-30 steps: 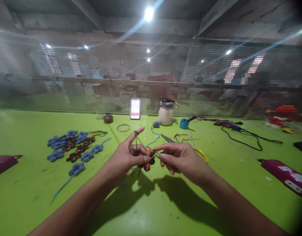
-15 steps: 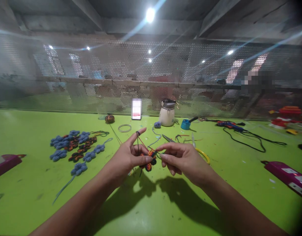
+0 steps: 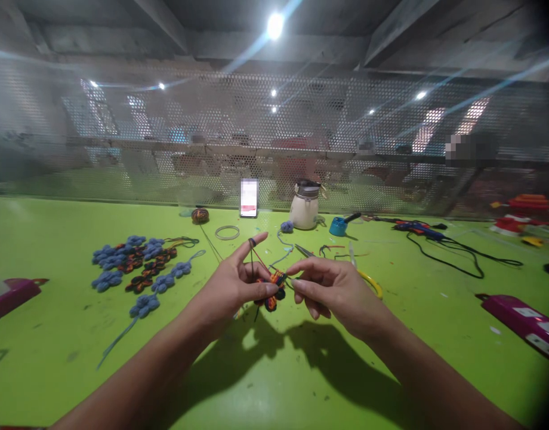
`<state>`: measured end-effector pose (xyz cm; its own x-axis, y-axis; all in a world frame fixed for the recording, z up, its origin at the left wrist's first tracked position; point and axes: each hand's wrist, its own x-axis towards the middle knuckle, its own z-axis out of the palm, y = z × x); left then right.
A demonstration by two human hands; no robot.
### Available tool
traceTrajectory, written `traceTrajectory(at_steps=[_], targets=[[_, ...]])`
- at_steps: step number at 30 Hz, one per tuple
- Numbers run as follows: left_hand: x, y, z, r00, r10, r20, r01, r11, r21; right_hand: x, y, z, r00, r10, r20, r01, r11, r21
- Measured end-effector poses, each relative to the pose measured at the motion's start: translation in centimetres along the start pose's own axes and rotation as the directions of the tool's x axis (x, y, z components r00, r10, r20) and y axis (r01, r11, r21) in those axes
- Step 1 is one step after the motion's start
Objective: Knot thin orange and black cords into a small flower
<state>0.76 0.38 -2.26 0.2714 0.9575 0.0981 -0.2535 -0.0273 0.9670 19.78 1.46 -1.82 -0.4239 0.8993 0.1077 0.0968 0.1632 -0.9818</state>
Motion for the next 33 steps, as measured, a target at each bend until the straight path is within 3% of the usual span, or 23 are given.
traceTrajectory(at_steps=[33], targets=[[-0.13,0.03,0.09,1.0,0.007,-0.003,-0.007,1.0,0.003,-0.14,-0.09,0.23,0.999,0.01,-0.044,-0.009,1.0,0.01]])
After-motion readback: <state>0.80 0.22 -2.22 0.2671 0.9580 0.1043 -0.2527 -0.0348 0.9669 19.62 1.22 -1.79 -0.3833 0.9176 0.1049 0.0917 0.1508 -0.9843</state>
